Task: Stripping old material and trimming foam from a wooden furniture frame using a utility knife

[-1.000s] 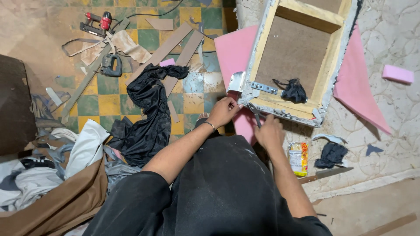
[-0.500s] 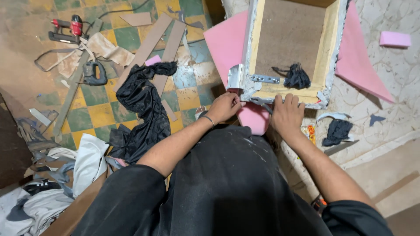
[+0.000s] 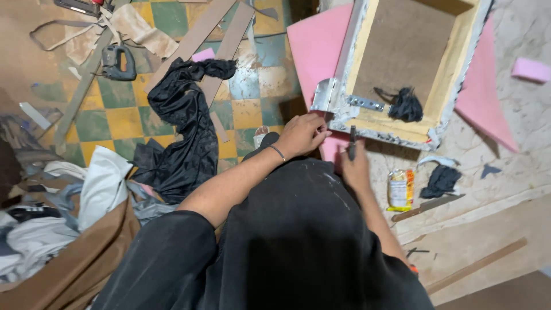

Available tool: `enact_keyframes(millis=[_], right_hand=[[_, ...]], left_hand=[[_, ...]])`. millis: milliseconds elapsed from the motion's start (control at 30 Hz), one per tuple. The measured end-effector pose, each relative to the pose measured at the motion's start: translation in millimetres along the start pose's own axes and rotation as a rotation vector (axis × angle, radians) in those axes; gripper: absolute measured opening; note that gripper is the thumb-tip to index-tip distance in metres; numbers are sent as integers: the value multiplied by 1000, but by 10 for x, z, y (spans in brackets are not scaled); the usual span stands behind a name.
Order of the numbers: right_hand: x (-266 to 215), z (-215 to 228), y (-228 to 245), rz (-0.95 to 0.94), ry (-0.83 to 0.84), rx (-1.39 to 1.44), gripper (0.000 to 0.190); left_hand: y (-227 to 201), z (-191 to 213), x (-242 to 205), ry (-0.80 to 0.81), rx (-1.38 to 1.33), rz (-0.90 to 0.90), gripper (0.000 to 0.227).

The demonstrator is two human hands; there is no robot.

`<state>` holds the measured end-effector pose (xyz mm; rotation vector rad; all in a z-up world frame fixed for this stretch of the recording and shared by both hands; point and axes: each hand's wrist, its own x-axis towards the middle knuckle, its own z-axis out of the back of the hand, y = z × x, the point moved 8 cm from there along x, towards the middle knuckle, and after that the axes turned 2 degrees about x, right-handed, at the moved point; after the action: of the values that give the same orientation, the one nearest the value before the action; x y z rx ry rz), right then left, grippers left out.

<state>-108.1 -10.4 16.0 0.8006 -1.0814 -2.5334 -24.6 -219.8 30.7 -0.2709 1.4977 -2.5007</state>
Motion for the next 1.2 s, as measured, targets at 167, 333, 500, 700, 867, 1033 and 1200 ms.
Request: enact_keyframes(millis=[167, 333, 500, 700, 867, 1033, 1200], right_hand=[[217, 491, 243, 402, -135, -1030, 73], [439, 560, 230, 384, -26, -1234, 70], [523, 512, 284, 412, 29, -1298, 68], [425, 475, 112, 488, -4, -1419, 36], [89, 113, -421, 30, 244, -335, 30], [-126, -132, 7, 298, 200, 561, 35], [-335, 468, 1462, 471, -55, 619, 17]], left_hand=[[-95, -28, 16, -43, 141, -124, 18], [-79, -40, -26, 8, 120, -85, 17], [54, 28, -136, 28, 64, 17, 16], [135, -48, -175, 49, 7, 42, 17], [89, -107, -97, 33, 80, 18, 21], [121, -53, -134, -1, 96, 46, 19], [117, -189, -81, 1, 76, -44, 21]])
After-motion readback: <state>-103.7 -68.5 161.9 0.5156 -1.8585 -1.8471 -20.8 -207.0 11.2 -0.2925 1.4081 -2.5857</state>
